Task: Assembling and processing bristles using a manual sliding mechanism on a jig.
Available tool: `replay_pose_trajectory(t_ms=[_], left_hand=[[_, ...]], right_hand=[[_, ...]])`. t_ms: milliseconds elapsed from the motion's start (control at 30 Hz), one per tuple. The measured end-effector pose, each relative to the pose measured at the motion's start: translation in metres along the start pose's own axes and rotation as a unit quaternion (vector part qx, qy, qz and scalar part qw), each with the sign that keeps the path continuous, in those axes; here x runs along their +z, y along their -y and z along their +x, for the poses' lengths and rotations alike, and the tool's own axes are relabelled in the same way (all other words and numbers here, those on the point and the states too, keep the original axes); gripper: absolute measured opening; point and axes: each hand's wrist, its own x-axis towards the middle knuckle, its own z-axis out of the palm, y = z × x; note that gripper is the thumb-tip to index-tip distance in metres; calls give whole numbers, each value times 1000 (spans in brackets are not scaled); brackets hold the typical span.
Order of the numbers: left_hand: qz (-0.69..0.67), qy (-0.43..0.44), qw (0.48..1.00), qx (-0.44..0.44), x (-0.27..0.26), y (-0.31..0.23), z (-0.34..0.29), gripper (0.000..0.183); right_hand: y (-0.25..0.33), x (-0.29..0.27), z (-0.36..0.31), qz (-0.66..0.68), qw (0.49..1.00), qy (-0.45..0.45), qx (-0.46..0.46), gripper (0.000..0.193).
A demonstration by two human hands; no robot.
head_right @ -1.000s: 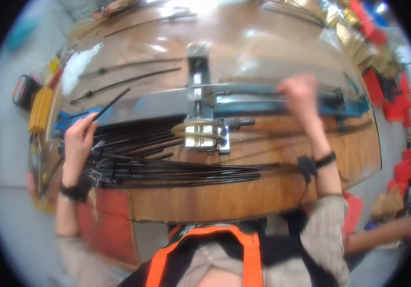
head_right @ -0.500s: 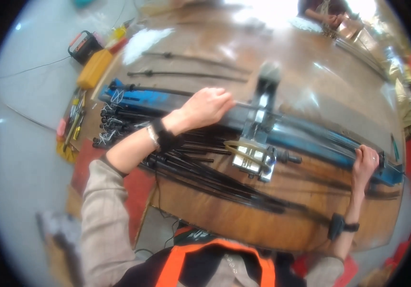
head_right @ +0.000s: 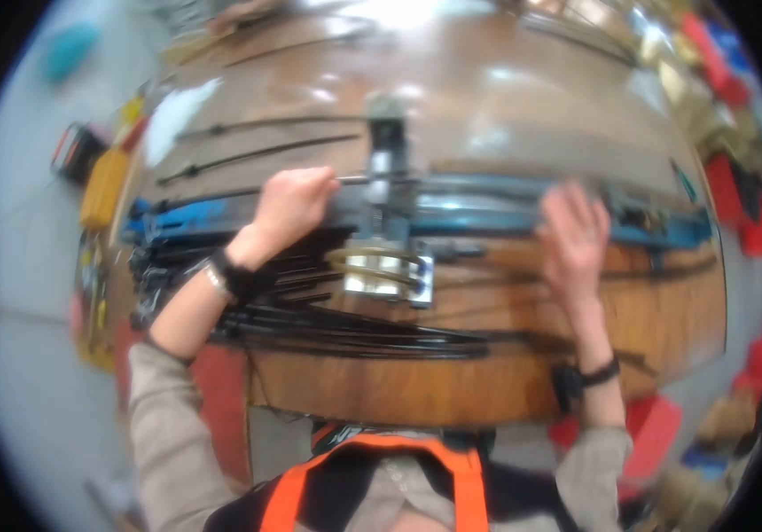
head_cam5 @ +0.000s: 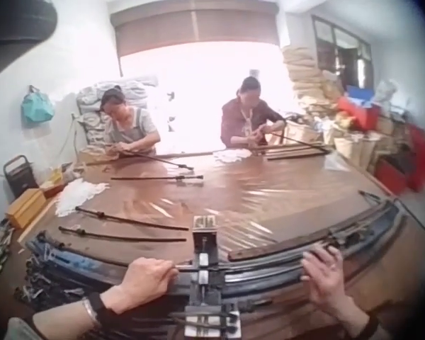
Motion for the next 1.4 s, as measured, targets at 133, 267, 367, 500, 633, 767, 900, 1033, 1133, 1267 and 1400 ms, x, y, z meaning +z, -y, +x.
replay_pose_trajectory(t_ms=[133,267,367,500,633,767,900,1033,1133,1267,1400], left_hand=[[16,22,999,-42,-5,-15,10,14],[29,19,999,-30,-4,-16,13,11],[38,26,998,-33,-3,-15,8,10],[39,21,999,-27,-2,-14,5,9],[62,-21,998,10,6,-5,9,8],[94,-25,995,33,15,-4,7,2],[115,-60,982,138,12,28,20,9],[219,-110,955,168,-3,39,10,12],[305,-157,930,136,-22,24,-15,12],[108,-7,988,107,-1,-69,-112,16],[-28,-38,997,63,42,-147,-113,43]], right_hand=[[31,-8,-30,59,997,27,33,32],[45,-5,-31,106,992,38,60,31],[57,-1,-26,130,988,45,71,30],[73,8,-19,214,968,78,105,26],[68,23,-17,313,932,99,151,22],[58,27,-13,384,903,77,178,20],[53,-10,-6,178,939,294,-7,25],[97,-49,-63,197,936,283,-64,23],[108,-28,-78,188,964,184,35,22],[102,-17,-91,181,960,211,-2,21],[99,-20,-70,221,969,112,14,17]])
